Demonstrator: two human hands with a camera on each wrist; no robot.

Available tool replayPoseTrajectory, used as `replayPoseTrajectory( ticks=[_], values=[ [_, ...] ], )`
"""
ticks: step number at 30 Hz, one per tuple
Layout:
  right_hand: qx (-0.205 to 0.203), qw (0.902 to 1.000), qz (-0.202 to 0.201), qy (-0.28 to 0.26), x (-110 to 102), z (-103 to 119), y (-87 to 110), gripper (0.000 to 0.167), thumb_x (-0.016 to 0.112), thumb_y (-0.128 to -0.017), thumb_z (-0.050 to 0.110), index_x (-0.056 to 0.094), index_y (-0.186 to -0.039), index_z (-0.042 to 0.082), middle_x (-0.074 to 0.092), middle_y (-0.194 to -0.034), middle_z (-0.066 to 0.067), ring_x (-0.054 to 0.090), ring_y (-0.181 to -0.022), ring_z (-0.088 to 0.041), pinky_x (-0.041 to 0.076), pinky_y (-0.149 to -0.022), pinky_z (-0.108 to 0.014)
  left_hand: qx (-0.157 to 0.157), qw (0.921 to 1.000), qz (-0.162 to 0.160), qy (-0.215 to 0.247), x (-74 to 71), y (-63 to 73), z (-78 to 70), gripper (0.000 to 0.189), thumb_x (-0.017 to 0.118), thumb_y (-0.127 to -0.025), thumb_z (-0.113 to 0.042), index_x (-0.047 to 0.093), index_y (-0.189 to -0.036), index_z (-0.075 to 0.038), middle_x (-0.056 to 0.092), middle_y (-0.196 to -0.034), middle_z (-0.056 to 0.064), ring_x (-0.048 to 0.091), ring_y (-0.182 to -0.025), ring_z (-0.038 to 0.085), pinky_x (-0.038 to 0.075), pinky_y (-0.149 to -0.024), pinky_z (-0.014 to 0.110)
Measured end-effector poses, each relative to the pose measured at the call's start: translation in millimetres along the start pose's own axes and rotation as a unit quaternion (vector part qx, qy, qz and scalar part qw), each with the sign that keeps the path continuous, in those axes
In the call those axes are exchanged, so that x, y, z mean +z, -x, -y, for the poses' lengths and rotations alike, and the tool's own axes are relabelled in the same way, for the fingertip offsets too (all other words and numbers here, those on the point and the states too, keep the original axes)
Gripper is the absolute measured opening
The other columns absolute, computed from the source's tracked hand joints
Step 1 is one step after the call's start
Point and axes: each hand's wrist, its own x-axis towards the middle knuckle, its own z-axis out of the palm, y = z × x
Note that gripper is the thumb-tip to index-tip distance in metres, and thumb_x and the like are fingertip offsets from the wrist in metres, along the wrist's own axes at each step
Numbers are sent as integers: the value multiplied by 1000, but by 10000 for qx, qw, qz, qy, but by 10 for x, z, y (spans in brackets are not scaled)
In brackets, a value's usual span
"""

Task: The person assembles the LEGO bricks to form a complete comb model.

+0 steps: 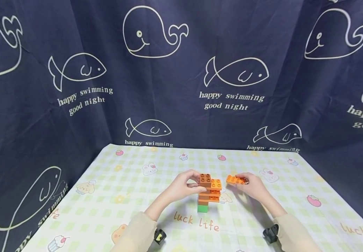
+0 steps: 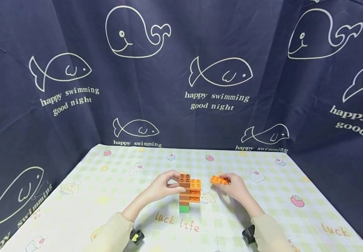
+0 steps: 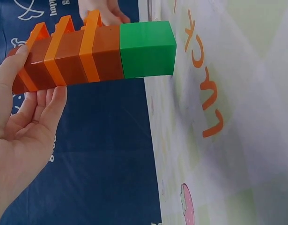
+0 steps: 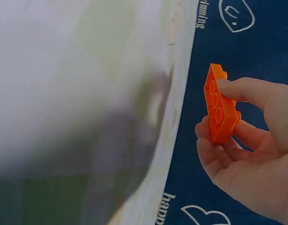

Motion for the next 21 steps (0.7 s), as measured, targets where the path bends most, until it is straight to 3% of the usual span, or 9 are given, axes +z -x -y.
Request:
replayPoseTrajectory(
  ticks=[12, 21],
  values=[
    [-398, 9982, -340, -292, -104, 205, 10, 40, 72, -79, 14, 63, -113, -4, 64, -107, -23, 62, -86, -27, 56, -76, -39, -25, 10000, 2, -40, -5, -6, 16, 33, 75, -80, -21, 59, -106, -6, 62, -103, 4, 59, -101, 16, 51, -88, 16],
    [-750, 9952, -543, -302, -140, 374, 30, 36, 73, -79, 13, 65, -111, -2, 66, -104, -17, 62, -89, -27, 56, -75, -38, -76, 9999, -39, -122, 5, -28, 24, 32, 74, -81, -12, 59, -109, -4, 62, -105, 7, 58, -102, 19, 53, -90, 23]
  ],
)
